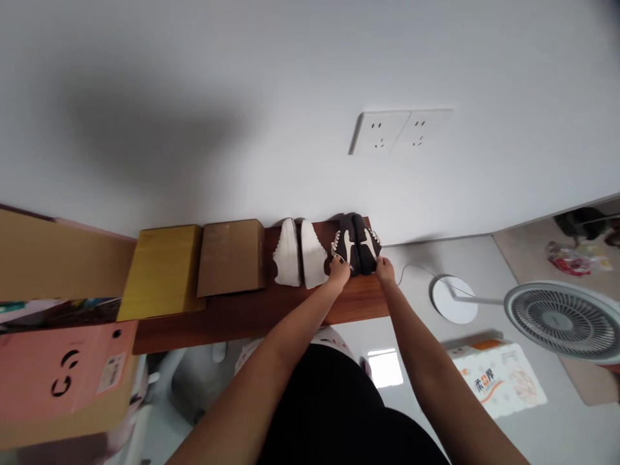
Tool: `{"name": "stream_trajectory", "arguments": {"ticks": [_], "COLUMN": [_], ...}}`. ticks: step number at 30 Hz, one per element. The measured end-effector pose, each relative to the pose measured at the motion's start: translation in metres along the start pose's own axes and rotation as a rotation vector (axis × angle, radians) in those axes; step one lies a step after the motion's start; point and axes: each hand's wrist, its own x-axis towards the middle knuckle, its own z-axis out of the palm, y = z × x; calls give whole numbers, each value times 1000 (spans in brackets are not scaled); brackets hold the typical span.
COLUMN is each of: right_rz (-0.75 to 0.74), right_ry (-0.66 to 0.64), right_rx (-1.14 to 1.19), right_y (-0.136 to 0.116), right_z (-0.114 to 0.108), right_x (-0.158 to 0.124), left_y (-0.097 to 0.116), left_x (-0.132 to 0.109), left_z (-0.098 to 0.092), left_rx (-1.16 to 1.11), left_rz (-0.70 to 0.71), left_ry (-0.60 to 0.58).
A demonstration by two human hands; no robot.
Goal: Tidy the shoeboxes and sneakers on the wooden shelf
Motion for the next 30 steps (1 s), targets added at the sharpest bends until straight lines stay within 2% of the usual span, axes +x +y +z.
{"name": "stream_trajectory", "arguments": {"ticks": [2, 4, 6, 8, 10, 12, 14, 15, 17, 19, 23, 26, 30], "right_rz": [12, -1, -7, -2, 32, 54, -36, -104, -229, -307, -477, -454, -342], "right_ry": [64, 130, 197, 173, -12, -343, -591, -640, -624, -599, -769, -847, -826], "right_rx": [-8, -18, -33, -38, -61, -111, -210, -276, -410, -483, -325, -134, 103], "right_y": [3, 10, 21, 33, 44, 51, 49, 43, 21, -12, -92, -139, -173], "right_z": [3, 2, 0, 0, 5, 13, 26, 34, 54, 80, 151, 212, 289], "right_x": [-5, -17, -37, -65, -97, -130, -159, -172, -195, -214, -256, -294, -341], "left_y": [2, 1, -8, -24, -46, -71, -96, -106, -121, -128, -122, -113, -108], "left_x": [-9, -24, -41, -61, -79, -95, -107, -112, -121, -130, -147, -154, -149], "left_z": [-9, -33, -68, -112, -157, -201, -241, -260, -296, -330, -396, -451, -525], "left_rx": [17, 39, 54, 72, 82, 94, 135, 169, 249, 307, 297, 273, 263], "left_rz": [33, 54, 33, 5, -14, -52, -77, -69, -5, 85, 231, 346, 395], "left_ry": [0, -58, -151, -181, -101, 17, 98, 134, 192, 226, 321, 454, 596]}}
